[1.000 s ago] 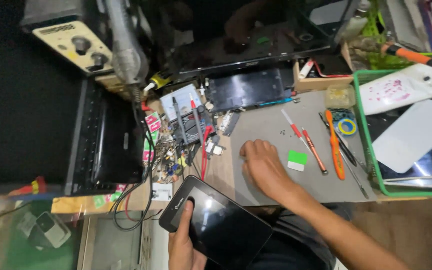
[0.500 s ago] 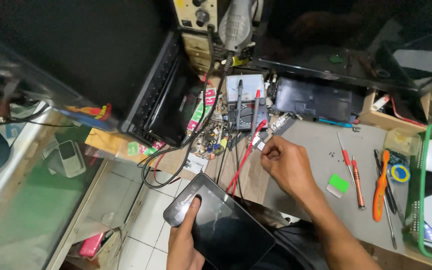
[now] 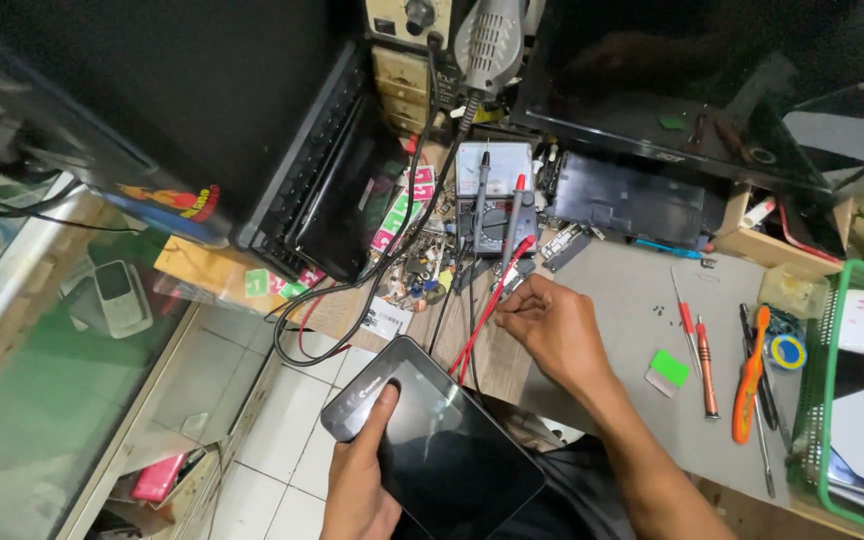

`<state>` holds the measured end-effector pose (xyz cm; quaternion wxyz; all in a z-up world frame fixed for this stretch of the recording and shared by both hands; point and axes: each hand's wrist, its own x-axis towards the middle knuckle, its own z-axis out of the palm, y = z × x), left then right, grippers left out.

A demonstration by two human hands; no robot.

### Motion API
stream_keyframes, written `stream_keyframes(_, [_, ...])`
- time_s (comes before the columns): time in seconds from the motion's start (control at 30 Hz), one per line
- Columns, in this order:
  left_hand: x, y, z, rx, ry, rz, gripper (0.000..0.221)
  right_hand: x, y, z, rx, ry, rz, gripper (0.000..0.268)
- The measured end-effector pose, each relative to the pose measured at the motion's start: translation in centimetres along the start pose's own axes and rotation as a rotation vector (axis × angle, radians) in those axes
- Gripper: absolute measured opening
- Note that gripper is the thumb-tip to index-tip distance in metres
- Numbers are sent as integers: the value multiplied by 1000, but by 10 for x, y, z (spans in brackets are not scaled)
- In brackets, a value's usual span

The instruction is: The person is using a plastic prying tool to carefully remove the back cover of a tablet device.

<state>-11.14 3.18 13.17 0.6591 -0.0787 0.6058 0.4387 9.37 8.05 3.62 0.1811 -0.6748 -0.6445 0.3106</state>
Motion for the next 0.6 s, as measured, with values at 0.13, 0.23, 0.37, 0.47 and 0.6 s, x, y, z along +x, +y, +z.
stream_keyframes(0.13, [-3, 0, 3, 7, -9, -13, 45, -5, 7, -2, -1, -16, 16, 101])
stream_keyframes(0.23, [-7, -2, 12, 17, -23, -30, 45, -9, 19, -7, -6, -21, 35, 103])
stream_keyframes(0.37, [-12, -6, 27, 50, -40, -48, 45, -9, 38, -1, 4, -20, 70, 107])
stream_keyframes(0.47, [-12, -9, 31, 67, -48, -62, 45, -8, 37, 5, 10, -26, 93, 110])
stream_keyframes(0.6, [-10, -11, 32, 64, -51, -71, 45, -10, 34, -3, 9, -49, 97, 114])
